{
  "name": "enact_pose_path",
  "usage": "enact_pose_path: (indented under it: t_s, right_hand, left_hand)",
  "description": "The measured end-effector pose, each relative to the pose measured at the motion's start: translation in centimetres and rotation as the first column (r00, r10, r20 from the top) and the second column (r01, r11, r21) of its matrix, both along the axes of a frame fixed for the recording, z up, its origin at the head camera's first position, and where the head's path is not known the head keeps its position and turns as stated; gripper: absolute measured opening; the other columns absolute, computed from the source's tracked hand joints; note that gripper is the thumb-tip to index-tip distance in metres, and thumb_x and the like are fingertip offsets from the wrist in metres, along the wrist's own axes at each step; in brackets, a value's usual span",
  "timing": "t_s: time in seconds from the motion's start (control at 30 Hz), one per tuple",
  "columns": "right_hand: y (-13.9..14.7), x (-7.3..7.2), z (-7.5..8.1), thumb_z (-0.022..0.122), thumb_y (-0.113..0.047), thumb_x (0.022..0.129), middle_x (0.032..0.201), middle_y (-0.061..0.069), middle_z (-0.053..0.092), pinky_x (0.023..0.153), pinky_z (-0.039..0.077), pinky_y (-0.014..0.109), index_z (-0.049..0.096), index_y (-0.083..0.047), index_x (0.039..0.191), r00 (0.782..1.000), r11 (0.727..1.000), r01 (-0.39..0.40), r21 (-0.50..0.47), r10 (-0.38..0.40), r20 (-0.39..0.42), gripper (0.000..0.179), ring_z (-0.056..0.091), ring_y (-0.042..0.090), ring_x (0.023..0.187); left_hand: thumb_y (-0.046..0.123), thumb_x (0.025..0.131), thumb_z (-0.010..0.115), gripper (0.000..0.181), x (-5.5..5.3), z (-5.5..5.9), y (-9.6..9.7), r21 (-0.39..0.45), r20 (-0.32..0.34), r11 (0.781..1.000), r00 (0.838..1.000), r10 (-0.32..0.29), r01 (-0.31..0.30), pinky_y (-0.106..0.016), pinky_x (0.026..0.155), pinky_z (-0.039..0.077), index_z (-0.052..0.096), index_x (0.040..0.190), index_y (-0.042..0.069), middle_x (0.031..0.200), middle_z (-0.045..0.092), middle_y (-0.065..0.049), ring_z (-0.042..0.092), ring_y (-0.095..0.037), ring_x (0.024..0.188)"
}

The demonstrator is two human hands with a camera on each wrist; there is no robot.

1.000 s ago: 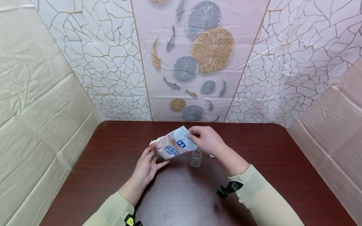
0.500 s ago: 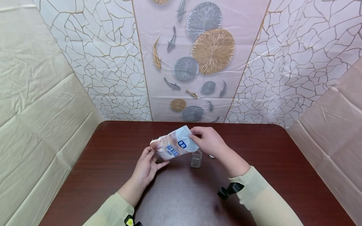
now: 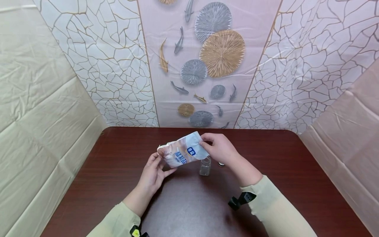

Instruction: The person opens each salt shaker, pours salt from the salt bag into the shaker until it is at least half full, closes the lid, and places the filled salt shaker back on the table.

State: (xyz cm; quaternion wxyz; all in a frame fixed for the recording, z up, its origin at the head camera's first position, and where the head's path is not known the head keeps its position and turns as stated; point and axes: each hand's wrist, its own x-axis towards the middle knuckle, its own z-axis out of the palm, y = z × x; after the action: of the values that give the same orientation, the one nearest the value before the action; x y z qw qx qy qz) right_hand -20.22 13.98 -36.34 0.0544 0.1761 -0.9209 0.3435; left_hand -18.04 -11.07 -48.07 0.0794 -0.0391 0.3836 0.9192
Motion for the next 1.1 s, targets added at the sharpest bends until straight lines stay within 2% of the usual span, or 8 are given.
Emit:
enact_pose_path:
  t_s: [0.37, 0.77, 1.1]
  right_hand:
    - [0.03, -0.06, -0.15, 0.068, -0.018, 0.095, 0.091, -0.002, 0.071, 0.062, 0.052, 0.031, 0.073, -0.016, 0.101, 1.0, 1.0, -0.006, -0.017, 0.007, 0.016, 0.009, 0.063, 0.011, 0.073]
    - [-0.09, 0.08, -0.09, 0.068, -0.018, 0.095, 0.091, -0.002, 0.071, 0.061, 0.052, 0.031, 0.073, -0.016, 0.102, 0.999, 0.999, 0.008, -0.031, -0.007, 0.032, 0.009, 0.063, 0.012, 0.072]
    - [-0.05, 0.1, -0.13, 0.068, -0.018, 0.095, 0.093, -0.001, 0.071, 0.061, 0.052, 0.03, 0.073, -0.015, 0.104, 0.999, 0.999, 0.022, -0.039, -0.021, 0.035, 0.011, 0.063, 0.012, 0.073]
  left_hand:
    - [0.012, 0.106, 0.04, 0.024, -0.14, 0.26, -0.19, 0.007, 0.0, 1.0, 1.0, 0.008, -0.008, -0.072, 0.102, 0.029, 0.06, 0.098, 0.023, 0.116, 0.061, 0.003, 0.052, -0.016, 0.115]
    - [0.013, 0.107, 0.04, 0.022, -0.11, 0.42, -0.2, 0.031, 0.003, 1.0, 1.0, 0.004, -0.004, -0.072, 0.101, 0.029, 0.057, 0.095, 0.023, 0.116, 0.058, 0.004, 0.049, -0.017, 0.117]
    - [0.014, 0.107, 0.04, 0.023, -0.04, 0.34, -0.21, 0.014, -0.016, 1.0, 1.0, 0.003, -0.003, -0.069, 0.102, 0.032, 0.061, 0.11, 0.023, 0.119, 0.061, 0.004, 0.049, -0.017, 0.121]
